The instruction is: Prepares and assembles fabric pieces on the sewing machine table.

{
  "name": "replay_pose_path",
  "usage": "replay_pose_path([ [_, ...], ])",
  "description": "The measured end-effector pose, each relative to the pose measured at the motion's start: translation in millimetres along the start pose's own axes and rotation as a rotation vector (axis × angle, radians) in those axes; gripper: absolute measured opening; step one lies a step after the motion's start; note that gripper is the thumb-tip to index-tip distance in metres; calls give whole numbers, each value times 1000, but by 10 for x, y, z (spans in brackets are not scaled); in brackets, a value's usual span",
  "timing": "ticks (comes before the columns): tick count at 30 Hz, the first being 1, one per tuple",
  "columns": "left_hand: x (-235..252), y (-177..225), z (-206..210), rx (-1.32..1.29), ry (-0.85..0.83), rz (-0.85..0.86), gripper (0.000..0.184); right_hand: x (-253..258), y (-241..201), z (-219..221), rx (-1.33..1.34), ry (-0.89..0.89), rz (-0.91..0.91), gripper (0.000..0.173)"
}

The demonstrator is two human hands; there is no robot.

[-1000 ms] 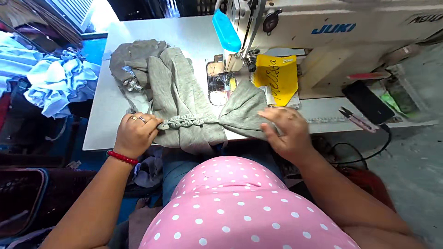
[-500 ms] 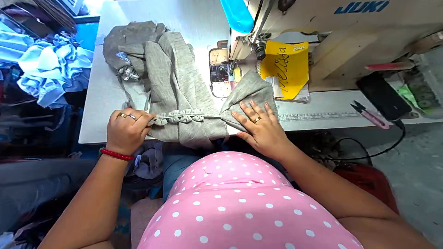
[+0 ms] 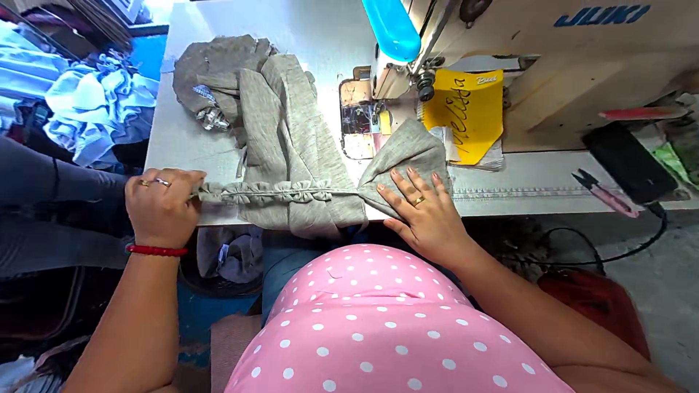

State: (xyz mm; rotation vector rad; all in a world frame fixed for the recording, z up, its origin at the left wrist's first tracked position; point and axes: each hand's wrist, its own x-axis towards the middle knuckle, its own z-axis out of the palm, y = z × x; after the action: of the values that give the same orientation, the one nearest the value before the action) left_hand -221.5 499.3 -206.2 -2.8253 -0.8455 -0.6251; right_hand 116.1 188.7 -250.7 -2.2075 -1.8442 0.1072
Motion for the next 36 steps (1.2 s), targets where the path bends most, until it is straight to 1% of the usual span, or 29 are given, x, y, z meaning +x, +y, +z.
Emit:
replay_pose_path([
  [2,9,-117,-81,18,-35,-88,29,-3,1,8,-2,5,0,64],
  [4,33,-239,-160,41,-141,-179,28,-13,4,6,-6,15,2,64],
  [6,76,-380,-231,-12,-287,-265,27,-36,10,-5,-13,3,10,65],
  [8,139,-472,-281,-72,-342,-310,25,-62,33,-13,-14,3,17,65],
  [9,199,-453,-315,-99,-318,-316,25,-78,50,-18,-9,2,21,66],
  [11,394,-314,-344,-161,-181,-313,31,-113,73,-28,17,10,26,66],
  [13,674,-123,-310,-274,-63,-350,34,-123,57,-51,73,59,26,66],
  [15,999,1,-227,-387,-78,-440,38,-72,-35,-89,119,152,-8,63],
  [17,1325,92,-76,-458,-135,-529,45,56,-173,-118,140,222,-107,53],
  [18,1480,141,11,-459,-146,-530,48,148,-239,-120,141,223,-156,48],
  [19,1631,205,74,-442,-159,-493,48,256,-293,-109,134,210,-186,46],
  [22,2037,401,202,-330,-230,-273,42,549,-351,-24,116,143,-159,45],
  [24,2248,502,276,-283,-325,-160,45,640,-317,19,115,154,-151,30],
  [25,2322,499,336,-270,-366,-133,50,643,-287,12,102,163,-161,23],
  [26,2371,499,349,-259,-394,-134,50,609,-245,-18,101,190,-174,19],
  [28,2417,532,245,-241,-433,-180,40,439,-111,-137,141,347,-136,18],
  [30,2429,529,168,-231,-440,-226,35,214,97,-324,194,563,2,21],
  [32,2419,483,186,-230,-451,-224,34,55,322,-581,253,743,179,20],
  [34,2408,468,259,-224,-481,-178,34,-26,536,-786,317,884,359,18],
  [35,2409,473,327,-226,-496,-148,38,-24,609,-851,344,962,405,17],
  [36,2424,502,384,-216,-506,-118,44,-4,657,-907,339,1033,412,18],
])
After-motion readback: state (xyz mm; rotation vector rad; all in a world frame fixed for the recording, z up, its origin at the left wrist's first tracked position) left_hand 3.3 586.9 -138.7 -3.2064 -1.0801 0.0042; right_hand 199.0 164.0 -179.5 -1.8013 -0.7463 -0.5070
